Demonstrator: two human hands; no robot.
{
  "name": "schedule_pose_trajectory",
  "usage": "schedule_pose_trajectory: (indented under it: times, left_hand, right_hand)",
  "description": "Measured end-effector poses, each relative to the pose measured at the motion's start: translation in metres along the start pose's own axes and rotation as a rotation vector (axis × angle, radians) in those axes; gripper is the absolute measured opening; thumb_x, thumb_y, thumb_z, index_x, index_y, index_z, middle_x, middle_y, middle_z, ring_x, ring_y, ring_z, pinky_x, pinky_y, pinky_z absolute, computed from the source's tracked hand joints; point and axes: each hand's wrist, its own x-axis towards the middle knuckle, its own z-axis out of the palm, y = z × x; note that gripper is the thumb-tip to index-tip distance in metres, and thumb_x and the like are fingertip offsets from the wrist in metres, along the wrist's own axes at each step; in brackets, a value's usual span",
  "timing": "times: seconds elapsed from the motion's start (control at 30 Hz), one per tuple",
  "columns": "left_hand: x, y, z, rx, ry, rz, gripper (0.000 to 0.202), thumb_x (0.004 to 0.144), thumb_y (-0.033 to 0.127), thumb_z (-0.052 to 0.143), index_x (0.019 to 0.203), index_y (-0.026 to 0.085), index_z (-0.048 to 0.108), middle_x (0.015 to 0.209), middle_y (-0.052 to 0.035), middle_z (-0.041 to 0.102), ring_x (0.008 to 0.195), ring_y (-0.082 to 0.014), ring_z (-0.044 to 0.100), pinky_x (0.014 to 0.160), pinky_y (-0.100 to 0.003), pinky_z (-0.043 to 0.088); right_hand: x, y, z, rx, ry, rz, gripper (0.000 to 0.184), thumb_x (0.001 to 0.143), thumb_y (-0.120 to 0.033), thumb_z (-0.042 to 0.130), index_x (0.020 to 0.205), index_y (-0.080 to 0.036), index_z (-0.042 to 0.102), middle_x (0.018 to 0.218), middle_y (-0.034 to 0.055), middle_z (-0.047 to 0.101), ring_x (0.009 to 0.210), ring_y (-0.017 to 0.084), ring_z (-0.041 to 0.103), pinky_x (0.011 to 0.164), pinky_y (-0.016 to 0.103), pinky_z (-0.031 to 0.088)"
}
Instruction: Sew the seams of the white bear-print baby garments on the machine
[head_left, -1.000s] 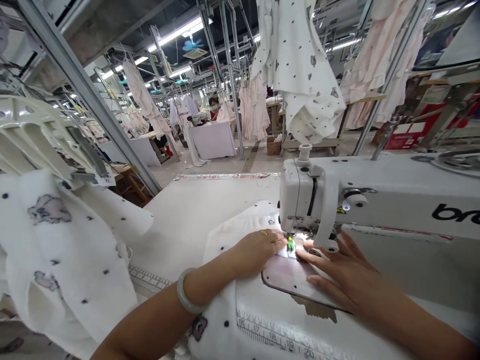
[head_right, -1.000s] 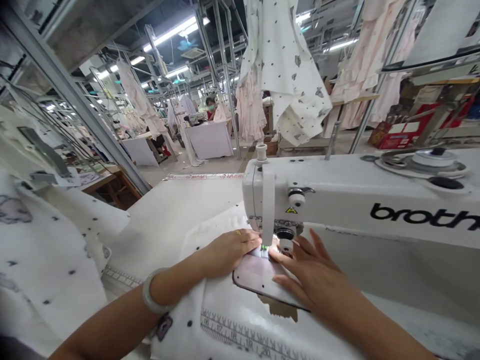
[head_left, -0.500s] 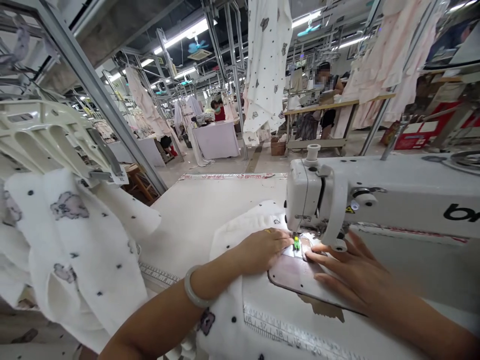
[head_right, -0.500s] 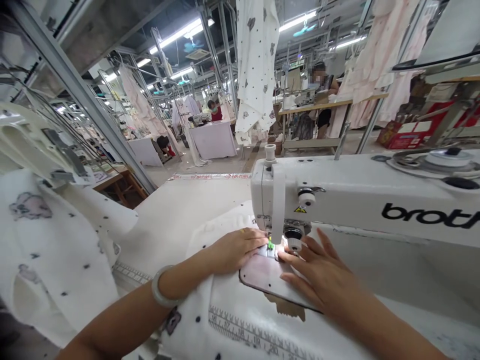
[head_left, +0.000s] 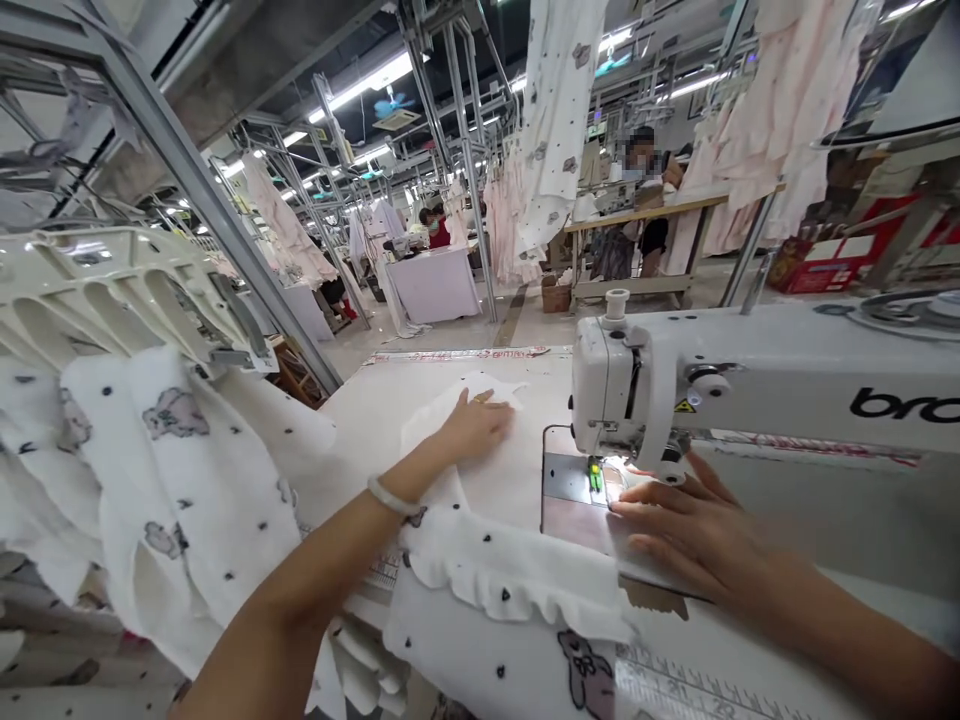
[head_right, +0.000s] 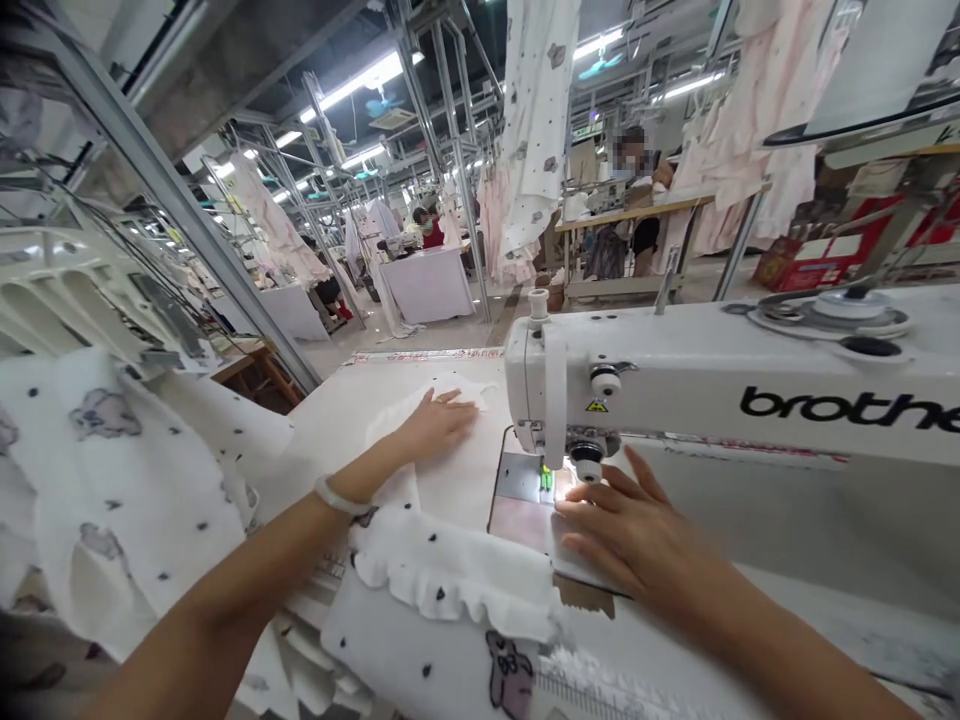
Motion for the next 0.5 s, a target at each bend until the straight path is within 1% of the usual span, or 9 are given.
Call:
schedule_pose_trajectory:
  times: [0.1, 0.13, 0.17, 0.2, 0.27, 0.3, 0.37, 0.43, 0.5]
  left_hand:
    - [-0.026, 0.04, -0.003, -0.096, -0.081, 0.079, 0.039, 0.103, 0.046, 0.05, 0.133, 0.023, 0.062, 0.132, -0.0083, 0.067, 0.128, -0.0255, 0.058, 0.107, -0.041, 0.047]
    - [-0.035, 0.055, -0.002, -0.159, -0.14, 0.136, 0.042, 0.099, 0.051, 0.057, 0.13, 0.023, 0.064, 0.126, -0.008, 0.068, 0.123, -0.0252, 0.059, 0.103, -0.037, 0.048]
    - [-0.043, 0.069, 0.0, -0.204, -0.189, 0.185, 0.043, 0.094, 0.053, 0.066, 0.123, 0.022, 0.067, 0.12, -0.0078, 0.068, 0.12, -0.0254, 0.059, 0.101, -0.035, 0.049]
    - [-0.049, 0.082, 0.002, -0.234, -0.229, 0.222, 0.039, 0.089, 0.05, 0.073, 0.114, 0.021, 0.069, 0.114, -0.0077, 0.067, 0.115, -0.0253, 0.059, 0.1, -0.035, 0.048]
    - [-0.056, 0.102, 0.004, -0.256, -0.269, 0.237, 0.026, 0.085, 0.037, 0.079, 0.097, 0.018, 0.068, 0.104, -0.0065, 0.065, 0.105, -0.0235, 0.06, 0.099, -0.035, 0.047]
    - [-0.056, 0.108, 0.004, -0.271, -0.278, 0.204, 0.019, 0.087, 0.031, 0.076, 0.093, 0.017, 0.065, 0.099, -0.0054, 0.064, 0.1, -0.022, 0.06, 0.096, -0.035, 0.047]
    - [-0.052, 0.114, 0.004, -0.35, -0.285, 0.074, 0.012, 0.088, 0.023, 0.068, 0.096, 0.018, 0.061, 0.094, -0.0032, 0.063, 0.091, -0.0197, 0.06, 0.086, -0.032, 0.049]
    - [-0.046, 0.114, 0.004, -0.467, -0.287, -0.055, 0.018, 0.087, 0.024, 0.066, 0.103, 0.02, 0.059, 0.096, -0.0019, 0.064, 0.088, -0.0188, 0.061, 0.075, -0.028, 0.048]
    - [-0.039, 0.112, 0.006, -0.559, -0.258, -0.117, 0.024, 0.087, 0.03, 0.068, 0.108, 0.021, 0.059, 0.099, -0.0018, 0.065, 0.09, -0.0193, 0.063, 0.073, -0.027, 0.047]
  right_hand:
    - [0.003, -0.009, -0.003, 0.096, -0.085, 0.056, 0.025, 0.103, -0.047, 0.05, 0.118, -0.038, 0.068, 0.119, -0.0022, 0.072, 0.114, 0.025, 0.066, 0.124, 0.059, -0.01]
    - [0.004, -0.011, -0.004, 0.116, -0.108, 0.077, 0.026, 0.103, -0.048, 0.05, 0.118, -0.039, 0.068, 0.12, -0.0019, 0.071, 0.117, 0.026, 0.065, 0.123, 0.063, -0.007]
    - [0.004, -0.013, -0.004, 0.13, -0.126, 0.097, 0.026, 0.103, -0.049, 0.05, 0.118, -0.04, 0.068, 0.121, -0.0016, 0.071, 0.12, 0.028, 0.063, 0.122, 0.066, -0.003]
    - [0.004, -0.014, -0.004, 0.142, -0.138, 0.114, 0.026, 0.103, -0.051, 0.05, 0.119, -0.041, 0.068, 0.122, -0.0012, 0.07, 0.123, 0.029, 0.061, 0.122, 0.068, 0.001]
    - [0.003, -0.017, -0.002, 0.173, -0.148, 0.139, 0.027, 0.102, -0.052, 0.051, 0.12, -0.041, 0.068, 0.124, -0.0001, 0.07, 0.128, 0.032, 0.057, 0.121, 0.071, 0.007]
    - [0.003, -0.018, -0.001, 0.197, -0.146, 0.153, 0.029, 0.101, -0.053, 0.052, 0.121, -0.039, 0.068, 0.125, 0.0014, 0.069, 0.13, 0.033, 0.055, 0.12, 0.071, 0.012]
    - [0.002, -0.021, 0.004, 0.266, -0.118, 0.203, 0.036, 0.1, -0.056, 0.052, 0.125, -0.035, 0.066, 0.129, 0.0057, 0.068, 0.134, 0.035, 0.052, 0.117, 0.07, 0.025]
    - [0.001, -0.023, 0.009, 0.34, -0.086, 0.279, 0.044, 0.098, -0.06, 0.054, 0.13, -0.032, 0.063, 0.134, 0.0092, 0.064, 0.134, 0.036, 0.051, 0.11, 0.064, 0.04]
    - [0.001, -0.026, 0.014, 0.393, -0.064, 0.343, 0.051, 0.095, -0.063, 0.056, 0.135, -0.031, 0.059, 0.133, 0.0103, 0.064, 0.129, 0.034, 0.055, 0.103, 0.056, 0.051]
